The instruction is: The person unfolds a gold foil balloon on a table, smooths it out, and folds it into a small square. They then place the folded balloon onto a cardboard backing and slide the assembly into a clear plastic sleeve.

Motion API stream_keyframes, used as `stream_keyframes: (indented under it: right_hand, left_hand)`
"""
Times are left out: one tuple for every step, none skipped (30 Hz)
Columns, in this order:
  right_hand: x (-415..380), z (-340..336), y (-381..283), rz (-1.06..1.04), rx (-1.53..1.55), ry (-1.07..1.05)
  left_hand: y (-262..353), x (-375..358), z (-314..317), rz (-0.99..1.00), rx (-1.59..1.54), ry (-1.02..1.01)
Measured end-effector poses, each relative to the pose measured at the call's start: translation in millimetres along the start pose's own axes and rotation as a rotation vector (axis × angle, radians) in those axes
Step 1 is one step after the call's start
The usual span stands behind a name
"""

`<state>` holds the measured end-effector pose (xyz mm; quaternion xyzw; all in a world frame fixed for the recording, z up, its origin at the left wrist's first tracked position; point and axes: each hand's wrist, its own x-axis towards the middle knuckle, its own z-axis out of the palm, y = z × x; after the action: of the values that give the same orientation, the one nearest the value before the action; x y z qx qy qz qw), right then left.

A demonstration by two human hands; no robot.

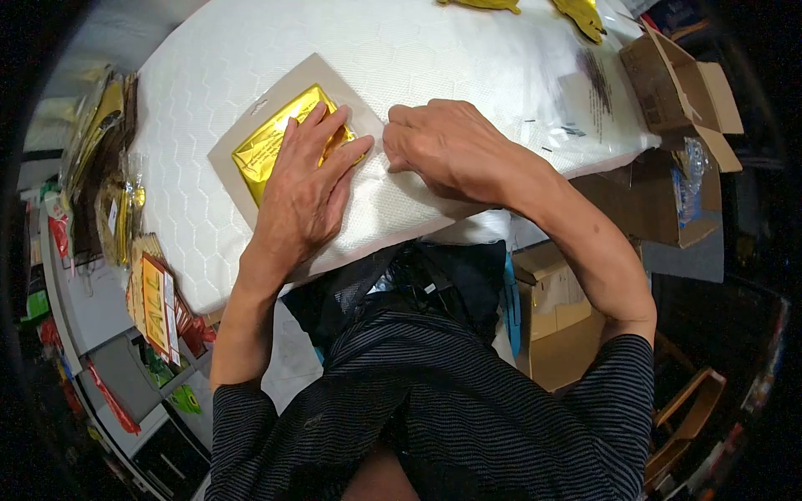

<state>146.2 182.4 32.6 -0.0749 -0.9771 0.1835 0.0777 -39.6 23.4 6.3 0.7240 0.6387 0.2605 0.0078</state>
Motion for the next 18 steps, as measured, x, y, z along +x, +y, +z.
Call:
stream_keyframes:
  right_hand:
    - [-1.3,0.1,-0.7,-0.023,-0.034,0.000]
    - [-4.6,-1.4,-1.5,-0.025,-0.033,0.000]
    - [-8.8,-4.4,-1.9,-0.006,0.043,-0.015]
    - [-11.2,-5.9,-1.5,0.014,0.119,-0.031]
    - [-12.0,-5.4,-0.3,0.013,0.121,-0.035]
    - [-13.0,-4.8,1.9,0.052,0.170,0.019]
    - [-14.4,-4.2,4.1,0.094,0.218,0.076]
    - [-14.2,-2.8,5.2,0.100,0.217,0.079]
    - [-12.1,-0.2,5.1,0.113,0.203,0.091]
    - [-10.5,1.9,4.3,0.125,0.190,0.100]
    - [-8.8,1.0,3.2,0.126,0.191,0.101]
    - [-6.6,-1.8,2.0,0.110,0.170,0.078]
    - [-5.2,-2.9,1.5,0.094,0.150,0.055]
    - [-4.5,-1.2,2.9,0.092,0.152,0.053]
    - [-3.7,1.4,5.2,0.054,0.122,0.052]
    - [-3.6,2.8,6.4,0.017,0.092,0.053]
    - [-3.5,2.4,5.2,0.018,0.092,0.053]
    - [-2.9,1.8,2.7,-0.007,0.029,0.058]
  left_hand:
    - [-0.3,0.1,0.3,-0.001,0.007,-0.001]
    - [-0.1,0.0,-0.1,-0.003,0.008,-0.001]
    - [0.1,0.3,-0.9,-0.004,0.002,-0.001]
    - [0.3,0.3,-1.6,-0.005,-0.005,-0.001]
    - [0.2,-0.1,-1.7,-0.008,-0.006,-0.002]
    - [-0.1,0.0,-1.3,-0.005,-0.003,0.004]
    - [-0.1,1.0,-0.5,0.003,0.000,0.008]
    - [0.2,1.6,0.0,0.008,-0.003,0.005]
    - [0.6,1.3,-0.1,0.004,-0.006,0.005]
    - [1.2,0.5,-0.4,-0.004,-0.009,0.003]
    - [1.3,0.3,-0.7,-0.004,-0.009,0.001]
    - [1.4,0.4,-1.0,-0.005,-0.005,0.000]
    - [1.6,0.2,-1.3,-0.007,-0.002,-0.003]
    - [1.9,0.3,-2.0,-0.010,-0.002,-0.003]
    - [2.4,0.8,-2.9,-0.008,-0.008,0.000]
    - [2.7,1.1,-3.2,-0.004,-0.015,0.002]
    - [2.5,1.0,-2.5,-0.004,-0.016,0.002]
    - [1.9,0.7,-1.4,-0.004,-0.008,0.004]
